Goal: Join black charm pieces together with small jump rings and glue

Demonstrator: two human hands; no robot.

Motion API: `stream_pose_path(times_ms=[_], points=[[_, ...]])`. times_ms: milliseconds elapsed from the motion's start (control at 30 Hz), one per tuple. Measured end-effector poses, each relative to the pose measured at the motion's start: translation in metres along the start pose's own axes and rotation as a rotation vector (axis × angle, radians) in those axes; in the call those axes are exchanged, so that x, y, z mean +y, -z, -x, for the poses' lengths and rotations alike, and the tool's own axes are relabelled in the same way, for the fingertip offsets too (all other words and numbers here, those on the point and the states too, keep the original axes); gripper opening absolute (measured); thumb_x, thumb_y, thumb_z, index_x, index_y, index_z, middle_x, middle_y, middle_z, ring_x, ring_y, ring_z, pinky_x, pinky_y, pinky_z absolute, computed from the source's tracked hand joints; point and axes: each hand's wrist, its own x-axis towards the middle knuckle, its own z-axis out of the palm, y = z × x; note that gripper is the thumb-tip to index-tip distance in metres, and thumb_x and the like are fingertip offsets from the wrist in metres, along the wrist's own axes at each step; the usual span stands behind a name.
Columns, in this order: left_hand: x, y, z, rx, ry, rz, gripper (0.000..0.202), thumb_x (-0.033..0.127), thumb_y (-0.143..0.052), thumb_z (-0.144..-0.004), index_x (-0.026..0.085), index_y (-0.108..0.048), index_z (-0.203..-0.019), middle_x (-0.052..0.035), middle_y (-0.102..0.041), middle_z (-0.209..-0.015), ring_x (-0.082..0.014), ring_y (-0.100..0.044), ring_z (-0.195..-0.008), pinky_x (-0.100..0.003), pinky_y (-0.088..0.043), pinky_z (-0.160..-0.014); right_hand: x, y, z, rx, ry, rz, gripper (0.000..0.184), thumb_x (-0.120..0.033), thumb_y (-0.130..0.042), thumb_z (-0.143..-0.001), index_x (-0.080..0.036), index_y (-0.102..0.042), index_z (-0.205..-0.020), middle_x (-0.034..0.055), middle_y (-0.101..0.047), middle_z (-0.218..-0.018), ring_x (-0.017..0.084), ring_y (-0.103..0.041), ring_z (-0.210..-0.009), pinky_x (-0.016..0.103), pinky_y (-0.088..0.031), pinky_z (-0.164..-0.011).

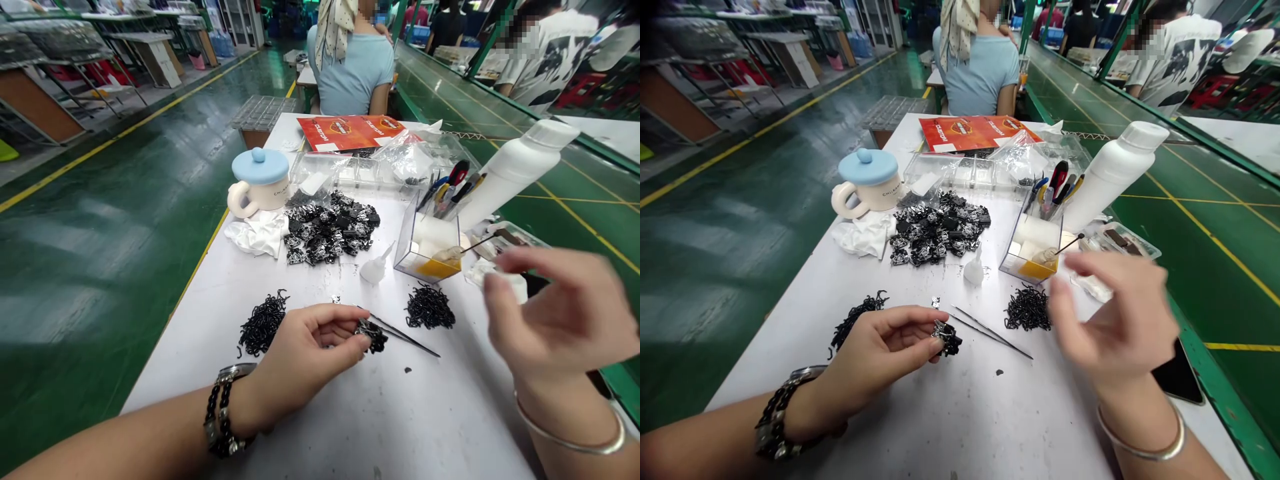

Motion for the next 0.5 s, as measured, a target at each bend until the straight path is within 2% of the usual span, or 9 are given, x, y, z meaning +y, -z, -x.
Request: stream_pose_path(times_ms=[33,67,100,167,500], points=[[0.001,0.0,-0.001,-0.001,0.04,0.059,0.028,0.023,-0.075,-0.069,0.015,-0.07,-0.096,-0.0008,-0.066,-0.074,-0.0077,-0.063,-0.064,-0.016,-0.055,-0.064,-0.011,-0.001,0.0,-0.158,0.027,-0.125,0.027,-0.011,-0.064,-0.07,-0.014,-0.061,-0.097,0.0053,-0.062,-0.079,0.015,-0.057,-0.071,0.031,-0.04,-0.066],[0.003,0.001,-0.002,-0.002,0.069,0.112,0.028,0.022,-0.075,-0.068,0.015,-0.07,-0.095,0.0,-0.066,-0.073,-0.0073,-0.064,-0.064,-0.015,-0.055,-0.065,-0.022,-0.002,0.0,-0.381,0.033,-0.202,0.024,-0.015,-0.064,-0.074,-0.014,-0.059,-0.097,0.0052,-0.062,-0.081,0.015,-0.057,-0.074,0.033,-0.038,-0.068],[0.004,0.001,-0.003,-0.003,0.089,0.156,0.028,0.021,-0.076,-0.068,0.015,-0.069,-0.095,0.0007,-0.066,-0.073,-0.0068,-0.064,-0.064,-0.015,-0.055,-0.065,-0.031,-0.003,0.001,-0.551,0.015,-0.237,0.024,-0.023,-0.064,-0.078,-0.014,-0.058,-0.099,0.0058,-0.062,-0.086,0.016,-0.057,-0.077,0.036,-0.037,-0.072],[0.005,0.002,-0.005,-0.011,0.105,0.206,0.028,0.019,-0.076,-0.068,0.016,-0.069,-0.095,0.002,-0.066,-0.073,-0.0059,-0.065,-0.064,-0.013,-0.054,-0.066,-0.045,-0.007,0.005,-0.706,-0.01,-0.276,0.031,-0.034,-0.065,-0.079,-0.013,-0.056,-0.102,0.0059,-0.062,-0.091,0.016,-0.056,-0.083,0.036,-0.035,-0.074],[0.008,0.0,-0.003,-0.084,0.147,0.227,0.021,0.015,-0.074,-0.07,0.012,-0.067,-0.089,0.0018,-0.065,-0.066,-0.0058,-0.064,-0.058,-0.013,-0.051,-0.061,-0.051,-0.013,0.012,-0.656,0.011,-0.31,0.023,-0.025,-0.067,-0.079,-0.013,-0.058,-0.097,0.0044,-0.062,-0.086,0.014,-0.053,-0.077,0.034,-0.034,-0.071]])
